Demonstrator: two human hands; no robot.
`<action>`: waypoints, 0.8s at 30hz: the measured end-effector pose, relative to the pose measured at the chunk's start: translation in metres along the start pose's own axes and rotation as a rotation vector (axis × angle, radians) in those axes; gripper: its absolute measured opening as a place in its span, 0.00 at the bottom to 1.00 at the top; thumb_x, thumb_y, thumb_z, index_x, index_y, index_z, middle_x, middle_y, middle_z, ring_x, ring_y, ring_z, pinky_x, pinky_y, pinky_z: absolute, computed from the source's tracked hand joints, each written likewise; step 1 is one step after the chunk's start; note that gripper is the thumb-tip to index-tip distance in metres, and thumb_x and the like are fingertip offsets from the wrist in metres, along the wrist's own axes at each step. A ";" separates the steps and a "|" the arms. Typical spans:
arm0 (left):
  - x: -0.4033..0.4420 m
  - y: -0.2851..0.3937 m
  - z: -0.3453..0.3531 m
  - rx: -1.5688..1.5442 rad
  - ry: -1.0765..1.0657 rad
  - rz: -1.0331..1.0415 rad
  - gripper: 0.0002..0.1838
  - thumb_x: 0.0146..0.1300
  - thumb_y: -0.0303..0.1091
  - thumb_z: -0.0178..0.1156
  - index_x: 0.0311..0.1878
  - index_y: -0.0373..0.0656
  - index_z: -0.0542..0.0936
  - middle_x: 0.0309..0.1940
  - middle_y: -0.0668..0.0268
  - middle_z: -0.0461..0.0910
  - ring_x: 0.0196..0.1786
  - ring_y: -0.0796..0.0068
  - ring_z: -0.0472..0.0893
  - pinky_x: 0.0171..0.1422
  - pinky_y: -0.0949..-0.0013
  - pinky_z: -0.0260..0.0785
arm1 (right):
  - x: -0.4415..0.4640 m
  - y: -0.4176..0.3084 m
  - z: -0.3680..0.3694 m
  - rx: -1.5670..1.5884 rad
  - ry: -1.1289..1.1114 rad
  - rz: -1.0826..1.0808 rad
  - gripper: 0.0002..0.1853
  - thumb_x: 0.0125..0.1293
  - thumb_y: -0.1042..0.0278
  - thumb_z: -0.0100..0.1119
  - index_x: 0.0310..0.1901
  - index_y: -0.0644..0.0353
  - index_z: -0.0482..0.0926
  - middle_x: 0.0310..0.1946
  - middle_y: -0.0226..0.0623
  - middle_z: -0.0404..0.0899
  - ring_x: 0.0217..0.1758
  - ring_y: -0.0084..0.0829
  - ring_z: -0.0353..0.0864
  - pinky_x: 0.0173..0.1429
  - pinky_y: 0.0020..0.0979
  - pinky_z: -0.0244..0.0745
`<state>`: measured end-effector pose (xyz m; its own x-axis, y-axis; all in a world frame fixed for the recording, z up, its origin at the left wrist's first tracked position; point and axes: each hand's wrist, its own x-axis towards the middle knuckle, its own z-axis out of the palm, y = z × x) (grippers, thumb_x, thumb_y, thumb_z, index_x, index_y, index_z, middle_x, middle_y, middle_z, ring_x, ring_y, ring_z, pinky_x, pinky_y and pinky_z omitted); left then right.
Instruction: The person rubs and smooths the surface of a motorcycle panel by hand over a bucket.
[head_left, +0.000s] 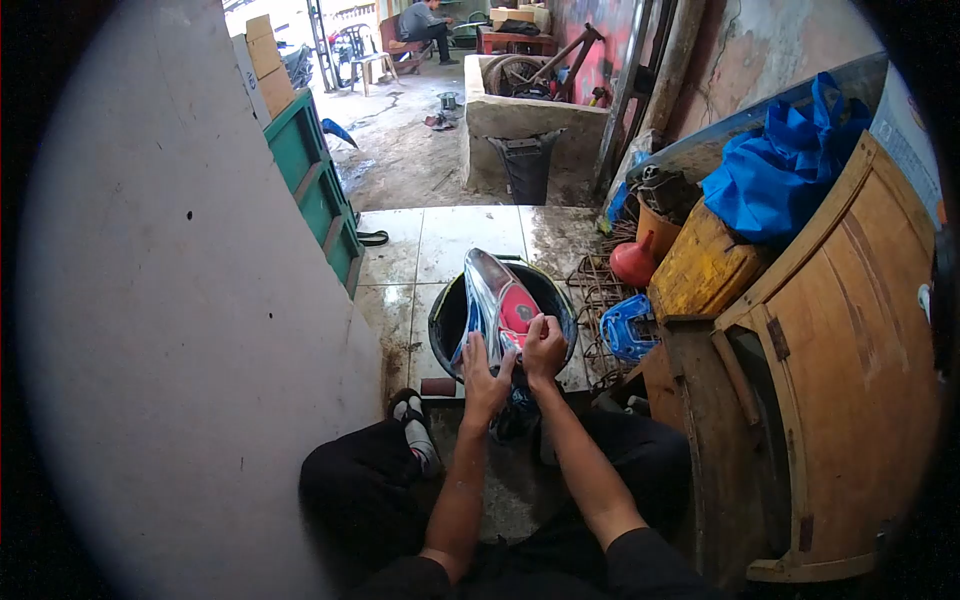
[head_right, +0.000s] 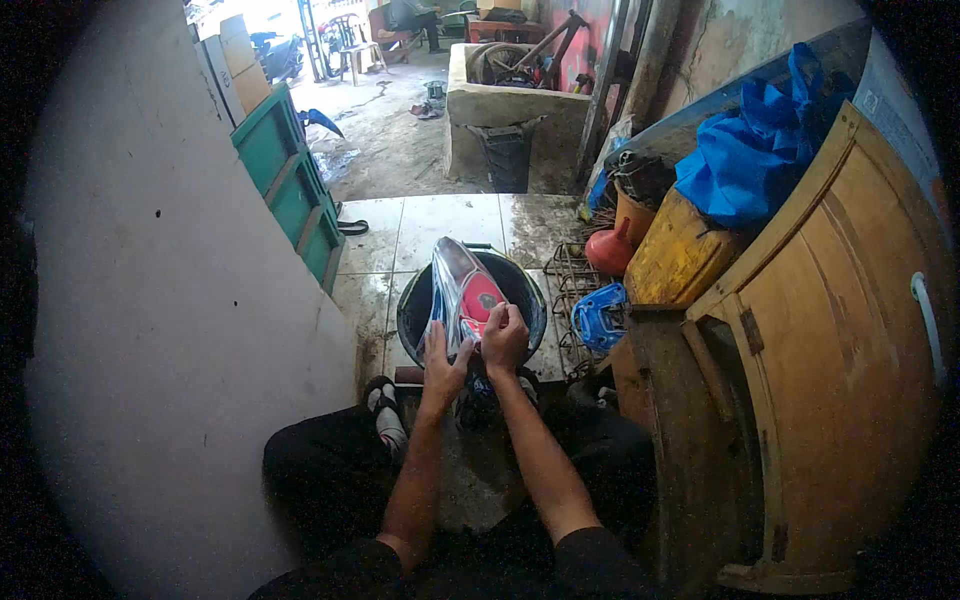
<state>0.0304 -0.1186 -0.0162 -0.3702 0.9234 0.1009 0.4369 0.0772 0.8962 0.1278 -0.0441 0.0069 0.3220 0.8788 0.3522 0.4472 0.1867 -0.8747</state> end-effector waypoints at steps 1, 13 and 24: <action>0.001 -0.001 0.000 -0.009 0.016 0.029 0.48 0.69 0.60 0.56 0.77 0.31 0.55 0.78 0.41 0.51 0.81 0.40 0.48 0.83 0.50 0.38 | 0.001 0.002 0.000 0.004 -0.004 0.005 0.17 0.73 0.57 0.51 0.33 0.61 0.80 0.28 0.45 0.84 0.34 0.49 0.85 0.38 0.45 0.76; 0.001 0.020 -0.003 0.024 -0.049 0.020 0.45 0.73 0.62 0.46 0.77 0.31 0.55 0.78 0.41 0.50 0.81 0.41 0.47 0.83 0.50 0.37 | 0.001 0.004 0.000 -0.015 -0.020 0.020 0.17 0.74 0.57 0.51 0.33 0.62 0.80 0.28 0.48 0.82 0.33 0.51 0.83 0.37 0.47 0.74; 0.005 -0.001 -0.005 -0.068 -0.004 -0.037 0.40 0.77 0.57 0.42 0.75 0.29 0.57 0.77 0.41 0.53 0.80 0.41 0.49 0.83 0.51 0.37 | 0.002 0.001 -0.001 -0.046 -0.005 0.018 0.19 0.74 0.56 0.51 0.31 0.61 0.79 0.25 0.45 0.82 0.31 0.48 0.83 0.35 0.45 0.74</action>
<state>0.0240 -0.1165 -0.0141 -0.3815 0.9221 0.0653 0.3665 0.0860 0.9264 0.1296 -0.0425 0.0070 0.3267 0.8839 0.3347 0.4789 0.1505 -0.8649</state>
